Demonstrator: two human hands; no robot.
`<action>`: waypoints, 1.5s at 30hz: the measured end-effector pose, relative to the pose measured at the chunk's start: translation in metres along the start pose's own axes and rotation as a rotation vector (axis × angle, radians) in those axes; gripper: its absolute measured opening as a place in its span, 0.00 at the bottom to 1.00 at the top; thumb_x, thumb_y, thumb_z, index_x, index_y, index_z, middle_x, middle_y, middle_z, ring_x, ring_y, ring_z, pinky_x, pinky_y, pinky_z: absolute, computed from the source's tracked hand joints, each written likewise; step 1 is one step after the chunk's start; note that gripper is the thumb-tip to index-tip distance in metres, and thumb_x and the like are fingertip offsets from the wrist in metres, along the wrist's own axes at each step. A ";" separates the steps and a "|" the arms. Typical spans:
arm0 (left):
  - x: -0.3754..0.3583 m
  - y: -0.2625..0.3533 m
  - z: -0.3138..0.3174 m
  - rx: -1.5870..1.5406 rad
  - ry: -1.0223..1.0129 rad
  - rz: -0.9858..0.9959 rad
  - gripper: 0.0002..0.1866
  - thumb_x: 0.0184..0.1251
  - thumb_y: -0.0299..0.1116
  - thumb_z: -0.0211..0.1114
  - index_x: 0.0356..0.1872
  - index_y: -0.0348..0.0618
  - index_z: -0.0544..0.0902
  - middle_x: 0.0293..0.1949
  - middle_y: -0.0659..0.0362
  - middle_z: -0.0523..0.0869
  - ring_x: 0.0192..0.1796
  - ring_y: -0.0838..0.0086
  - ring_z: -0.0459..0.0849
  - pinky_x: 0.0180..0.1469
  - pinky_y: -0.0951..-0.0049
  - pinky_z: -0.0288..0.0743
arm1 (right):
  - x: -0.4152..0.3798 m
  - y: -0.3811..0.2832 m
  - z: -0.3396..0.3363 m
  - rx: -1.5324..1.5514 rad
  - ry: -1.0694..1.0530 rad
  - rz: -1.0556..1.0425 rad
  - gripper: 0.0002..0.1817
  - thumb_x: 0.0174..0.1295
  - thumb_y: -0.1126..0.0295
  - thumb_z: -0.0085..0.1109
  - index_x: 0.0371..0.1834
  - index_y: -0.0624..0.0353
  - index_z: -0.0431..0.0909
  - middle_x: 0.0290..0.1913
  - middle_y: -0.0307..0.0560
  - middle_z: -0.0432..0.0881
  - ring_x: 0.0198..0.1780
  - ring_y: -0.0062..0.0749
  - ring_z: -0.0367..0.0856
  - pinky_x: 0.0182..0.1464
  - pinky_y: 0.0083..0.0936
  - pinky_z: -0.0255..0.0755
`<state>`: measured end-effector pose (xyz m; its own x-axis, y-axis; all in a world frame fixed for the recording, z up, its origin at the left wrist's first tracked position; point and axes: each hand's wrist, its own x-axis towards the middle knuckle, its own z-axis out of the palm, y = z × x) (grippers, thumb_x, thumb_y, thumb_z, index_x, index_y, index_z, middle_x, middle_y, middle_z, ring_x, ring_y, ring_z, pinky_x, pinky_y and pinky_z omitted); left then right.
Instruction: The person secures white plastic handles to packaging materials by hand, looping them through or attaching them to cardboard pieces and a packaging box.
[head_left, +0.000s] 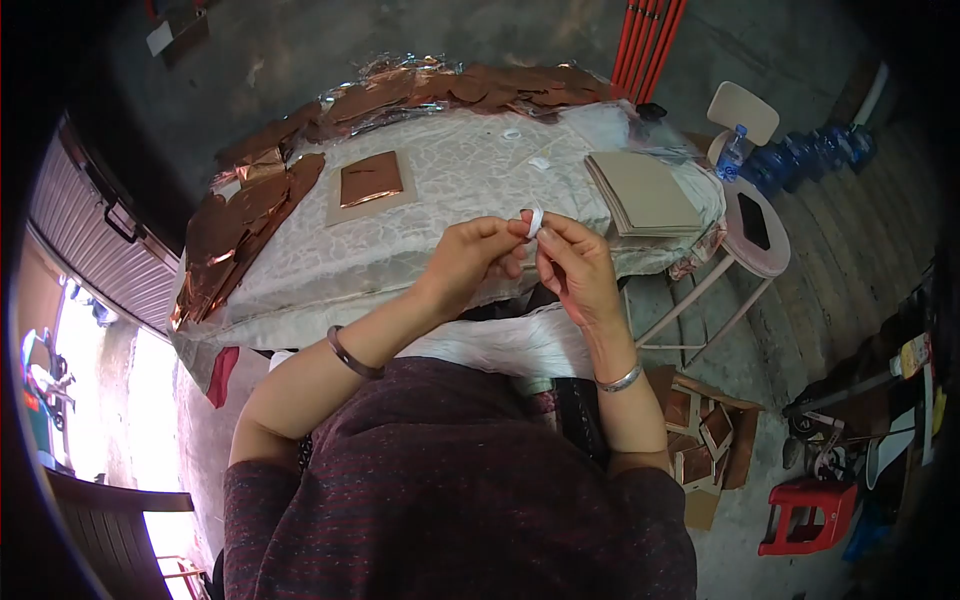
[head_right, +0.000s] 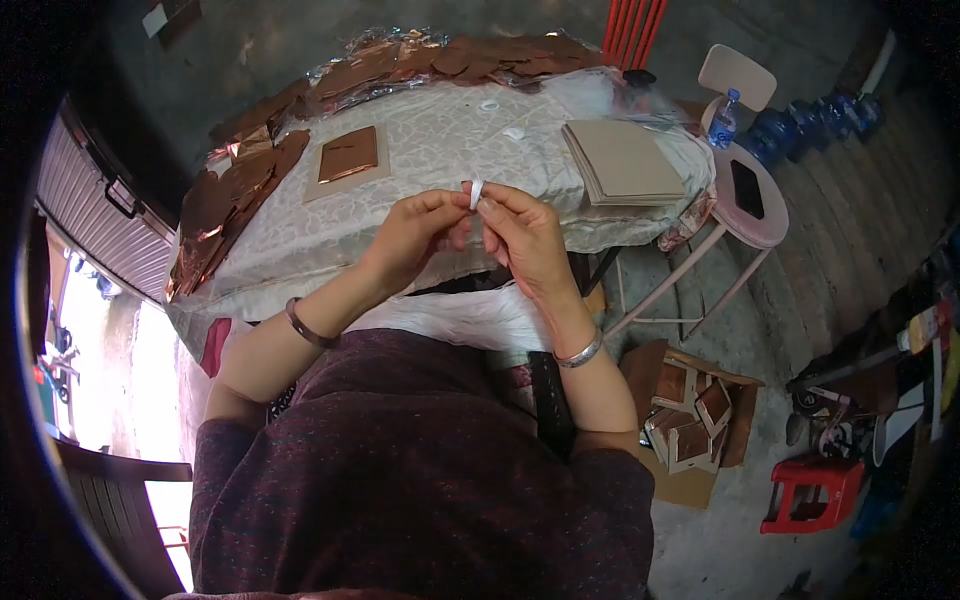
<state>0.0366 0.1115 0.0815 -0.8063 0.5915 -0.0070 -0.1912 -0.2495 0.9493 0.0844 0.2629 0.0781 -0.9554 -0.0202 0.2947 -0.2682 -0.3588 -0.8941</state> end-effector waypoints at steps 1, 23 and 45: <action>-0.003 -0.002 0.000 0.151 0.108 0.049 0.06 0.64 0.27 0.54 0.39 0.38 0.76 0.32 0.60 0.80 0.31 0.81 0.77 0.36 0.83 0.73 | 0.001 0.000 0.001 0.017 0.030 0.000 0.14 0.63 0.71 0.48 0.49 0.66 0.73 0.27 0.41 0.78 0.18 0.10 0.64 0.15 0.06 0.53; -0.016 -0.003 -0.001 0.884 -0.083 0.509 0.20 0.57 0.22 0.60 0.53 0.36 0.72 0.44 0.53 0.80 0.43 0.70 0.79 0.46 0.74 0.73 | 0.004 0.025 -0.016 0.041 -0.095 0.242 0.04 0.59 0.74 0.53 0.35 0.63 0.74 0.23 0.36 0.75 0.18 0.10 0.66 0.16 0.07 0.56; -0.011 -0.013 -0.010 0.771 0.175 0.483 0.05 0.62 0.28 0.57 0.33 0.37 0.77 0.32 0.61 0.78 0.33 0.81 0.76 0.39 0.79 0.70 | 0.002 0.026 -0.005 -0.384 0.090 -0.174 0.08 0.55 0.81 0.55 0.38 0.63 0.74 0.27 0.35 0.75 0.25 0.11 0.70 0.24 0.09 0.63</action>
<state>0.0422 0.1003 0.0656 -0.7865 0.4166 0.4560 0.5622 0.1772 0.8078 0.0749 0.2583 0.0538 -0.8943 0.0976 0.4366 -0.4364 0.0246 -0.8994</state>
